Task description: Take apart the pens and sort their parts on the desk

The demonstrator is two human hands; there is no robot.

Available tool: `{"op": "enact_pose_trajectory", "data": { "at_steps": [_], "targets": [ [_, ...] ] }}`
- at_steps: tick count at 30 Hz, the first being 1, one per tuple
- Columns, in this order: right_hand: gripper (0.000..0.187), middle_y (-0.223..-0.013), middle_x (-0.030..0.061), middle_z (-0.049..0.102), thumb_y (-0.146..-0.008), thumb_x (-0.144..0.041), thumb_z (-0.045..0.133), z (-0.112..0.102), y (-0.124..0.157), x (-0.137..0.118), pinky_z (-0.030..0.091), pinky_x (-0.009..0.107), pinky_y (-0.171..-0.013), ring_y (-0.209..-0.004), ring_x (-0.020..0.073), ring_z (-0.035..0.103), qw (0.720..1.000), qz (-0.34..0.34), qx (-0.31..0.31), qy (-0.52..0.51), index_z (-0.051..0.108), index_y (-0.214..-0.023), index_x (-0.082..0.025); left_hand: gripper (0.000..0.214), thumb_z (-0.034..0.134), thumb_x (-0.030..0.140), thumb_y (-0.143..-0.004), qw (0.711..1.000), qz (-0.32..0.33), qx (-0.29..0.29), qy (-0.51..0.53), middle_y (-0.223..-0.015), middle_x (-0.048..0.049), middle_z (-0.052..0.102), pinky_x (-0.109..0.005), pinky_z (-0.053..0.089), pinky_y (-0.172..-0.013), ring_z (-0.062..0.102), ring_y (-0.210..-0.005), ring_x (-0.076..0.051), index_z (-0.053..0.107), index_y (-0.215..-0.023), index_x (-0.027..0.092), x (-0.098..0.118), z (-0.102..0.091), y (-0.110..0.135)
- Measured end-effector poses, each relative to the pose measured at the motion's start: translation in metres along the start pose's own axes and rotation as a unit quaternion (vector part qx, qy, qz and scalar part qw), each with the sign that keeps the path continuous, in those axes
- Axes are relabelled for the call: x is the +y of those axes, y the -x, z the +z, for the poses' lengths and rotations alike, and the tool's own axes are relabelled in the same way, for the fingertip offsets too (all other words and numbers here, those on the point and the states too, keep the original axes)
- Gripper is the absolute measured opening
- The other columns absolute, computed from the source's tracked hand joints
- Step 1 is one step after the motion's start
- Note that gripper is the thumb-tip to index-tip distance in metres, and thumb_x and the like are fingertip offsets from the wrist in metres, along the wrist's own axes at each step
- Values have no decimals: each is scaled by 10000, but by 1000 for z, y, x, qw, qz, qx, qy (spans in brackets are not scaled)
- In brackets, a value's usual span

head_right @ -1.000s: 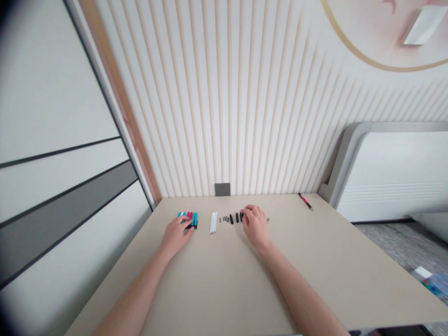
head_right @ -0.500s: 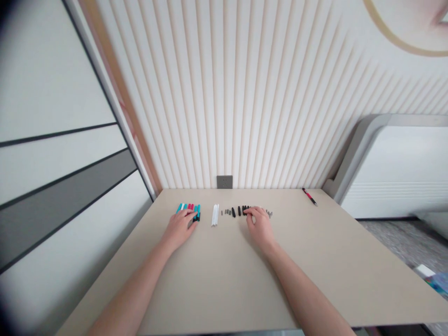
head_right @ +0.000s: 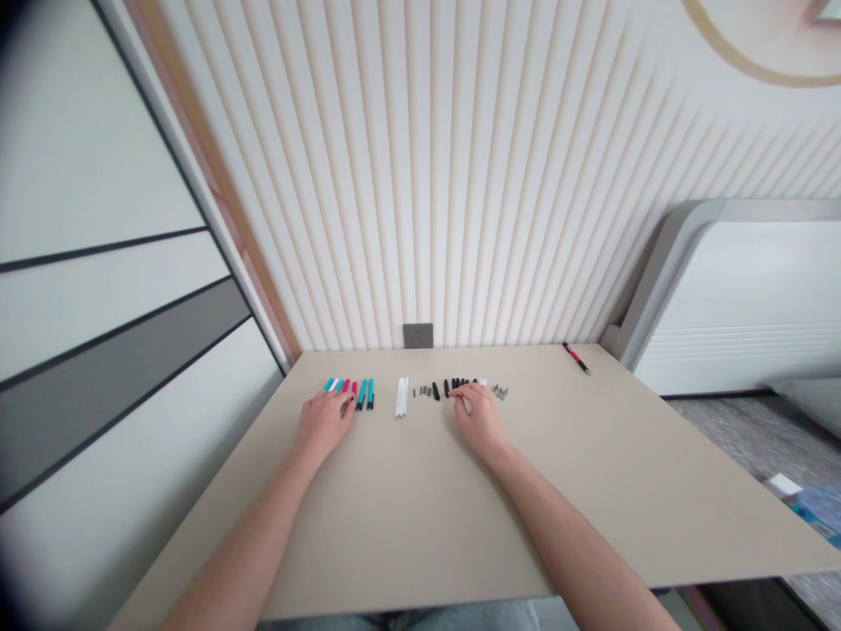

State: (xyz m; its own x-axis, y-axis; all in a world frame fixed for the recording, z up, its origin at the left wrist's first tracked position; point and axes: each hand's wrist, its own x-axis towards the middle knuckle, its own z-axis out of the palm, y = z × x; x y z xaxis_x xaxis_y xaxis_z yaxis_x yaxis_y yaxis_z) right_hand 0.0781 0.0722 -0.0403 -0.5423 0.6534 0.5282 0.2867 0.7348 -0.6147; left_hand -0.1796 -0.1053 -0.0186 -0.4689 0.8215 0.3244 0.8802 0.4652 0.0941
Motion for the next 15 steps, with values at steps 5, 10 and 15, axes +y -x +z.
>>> {"op": "enact_pose_trajectory", "data": {
  "at_steps": [5, 10, 15],
  "targets": [
    [255, -937, 65, 703, -849, -179, 457, 2, 0, 1, 464, 388, -883, -923, 224, 625, 1000, -5, -2, 0, 705, -896, -214, 213, 497, 286, -898, 1000, -4, 4, -2, -1032, -88, 686, -414, 390, -901, 549, -1065, -275, 691, -959, 223, 7, -1, 3],
    [260, -937, 57, 704, -847, -174, 454, 3, 1, 1, 465, 378, -885, -927, 220, 628, 1000, -6, -5, 3, 705, -898, -219, 203, 468, 245, -904, 1000, -3, 0, -9, -1030, -98, 680, -413, 390, -893, 553, -1067, -281, 666, -880, 210, 12, -2, 5],
    [262, -936, 56, 703, -849, -161, 451, 3, 1, 0, 464, 360, -878, -922, 212, 626, 1000, -7, -11, 7, 703, -894, -212, 179, 471, 211, -888, 1000, -5, -3, -25, -1015, -104, 683, -428, 394, -880, 554, -1076, -301, 642, -940, 204, 14, -3, 7]
  ]
}}
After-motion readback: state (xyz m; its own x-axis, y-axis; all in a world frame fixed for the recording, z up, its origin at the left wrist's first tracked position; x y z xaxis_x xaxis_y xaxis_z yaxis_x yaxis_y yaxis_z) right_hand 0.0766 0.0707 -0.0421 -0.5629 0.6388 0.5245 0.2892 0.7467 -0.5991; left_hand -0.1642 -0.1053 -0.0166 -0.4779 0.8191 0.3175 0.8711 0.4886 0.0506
